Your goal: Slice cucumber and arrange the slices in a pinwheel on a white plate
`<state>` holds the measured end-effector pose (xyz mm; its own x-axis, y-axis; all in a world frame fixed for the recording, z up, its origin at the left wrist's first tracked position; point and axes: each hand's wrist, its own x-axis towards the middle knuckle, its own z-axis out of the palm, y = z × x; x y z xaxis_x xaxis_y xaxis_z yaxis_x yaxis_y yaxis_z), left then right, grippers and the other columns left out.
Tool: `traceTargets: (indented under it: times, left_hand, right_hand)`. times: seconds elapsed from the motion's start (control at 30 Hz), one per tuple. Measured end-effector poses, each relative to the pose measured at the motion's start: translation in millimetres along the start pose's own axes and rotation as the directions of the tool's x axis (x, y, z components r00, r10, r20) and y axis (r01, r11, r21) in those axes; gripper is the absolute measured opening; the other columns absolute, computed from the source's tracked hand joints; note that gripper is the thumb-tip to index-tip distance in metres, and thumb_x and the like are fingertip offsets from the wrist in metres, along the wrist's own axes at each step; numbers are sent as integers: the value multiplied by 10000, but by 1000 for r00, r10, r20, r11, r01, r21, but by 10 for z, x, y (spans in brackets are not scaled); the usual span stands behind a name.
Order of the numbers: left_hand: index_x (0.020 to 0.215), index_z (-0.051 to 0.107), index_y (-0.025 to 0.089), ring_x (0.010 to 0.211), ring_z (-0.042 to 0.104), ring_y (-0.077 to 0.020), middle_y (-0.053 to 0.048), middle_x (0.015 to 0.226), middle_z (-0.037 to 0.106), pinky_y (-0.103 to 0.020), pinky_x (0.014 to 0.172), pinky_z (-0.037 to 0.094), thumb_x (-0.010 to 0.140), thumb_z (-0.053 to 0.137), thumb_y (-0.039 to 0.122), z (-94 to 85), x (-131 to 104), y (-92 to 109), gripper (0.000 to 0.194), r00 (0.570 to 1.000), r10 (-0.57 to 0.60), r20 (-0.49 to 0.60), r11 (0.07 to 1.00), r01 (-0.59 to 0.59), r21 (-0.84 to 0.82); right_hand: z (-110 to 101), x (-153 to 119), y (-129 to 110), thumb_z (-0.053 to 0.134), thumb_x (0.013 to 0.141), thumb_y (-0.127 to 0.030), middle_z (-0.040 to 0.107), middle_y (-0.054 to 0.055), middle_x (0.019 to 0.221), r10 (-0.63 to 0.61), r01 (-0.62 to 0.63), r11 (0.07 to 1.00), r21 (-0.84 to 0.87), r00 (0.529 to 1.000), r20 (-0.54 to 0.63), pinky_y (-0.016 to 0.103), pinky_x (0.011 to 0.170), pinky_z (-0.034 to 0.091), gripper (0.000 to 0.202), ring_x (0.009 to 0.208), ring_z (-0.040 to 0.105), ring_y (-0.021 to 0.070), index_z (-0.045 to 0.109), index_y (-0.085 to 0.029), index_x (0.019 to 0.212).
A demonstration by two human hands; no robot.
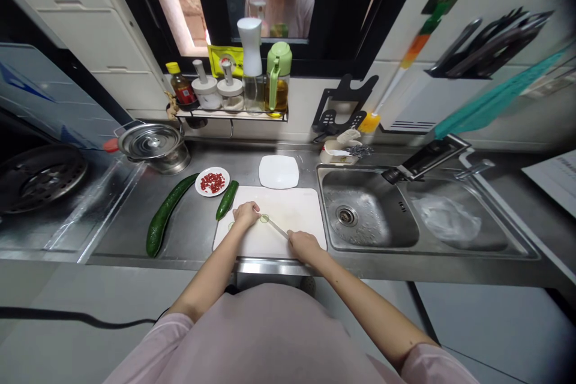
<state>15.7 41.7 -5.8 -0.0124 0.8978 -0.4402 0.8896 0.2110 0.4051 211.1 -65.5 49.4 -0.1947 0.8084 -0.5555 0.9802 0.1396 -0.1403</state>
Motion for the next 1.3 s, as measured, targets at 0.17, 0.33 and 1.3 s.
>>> traceTargets:
  times: [0.17,0.33,1.3]
  left_hand:
    - [878,653,261,977,623,-199,-6,945,722,-343,906,359,720,696,311,-11,-11,17,172,1000,-8,8,1000,8,2]
    - [877,646,271,994,620,-199,11,960,723,-349,910,358,718,686,302,-15,-9,13,167,1000,-1,10,1000,1,9]
    - [852,639,271,992,619,-217,6,943,722,-373,911,343,702,682,316,42,38,-29,162,1000,16,-12,999,-16,40]
  right_hand:
    - [-49,3,-34,373,893,-118,690,175,1022,-1,2,1000,-13,1000,18,330,781,478,332,993,658,248,586,-137,1147]
    - [-70,-2,-49,371,892,-122,689,184,1027,-1,1,1000,-6,1000,15,334,780,479,336,991,659,255,594,-127,1143]
    - [5,-126,63,373,904,-162,686,178,1030,-12,12,1000,-28,1000,23,333,777,464,328,992,651,260,589,-136,1150]
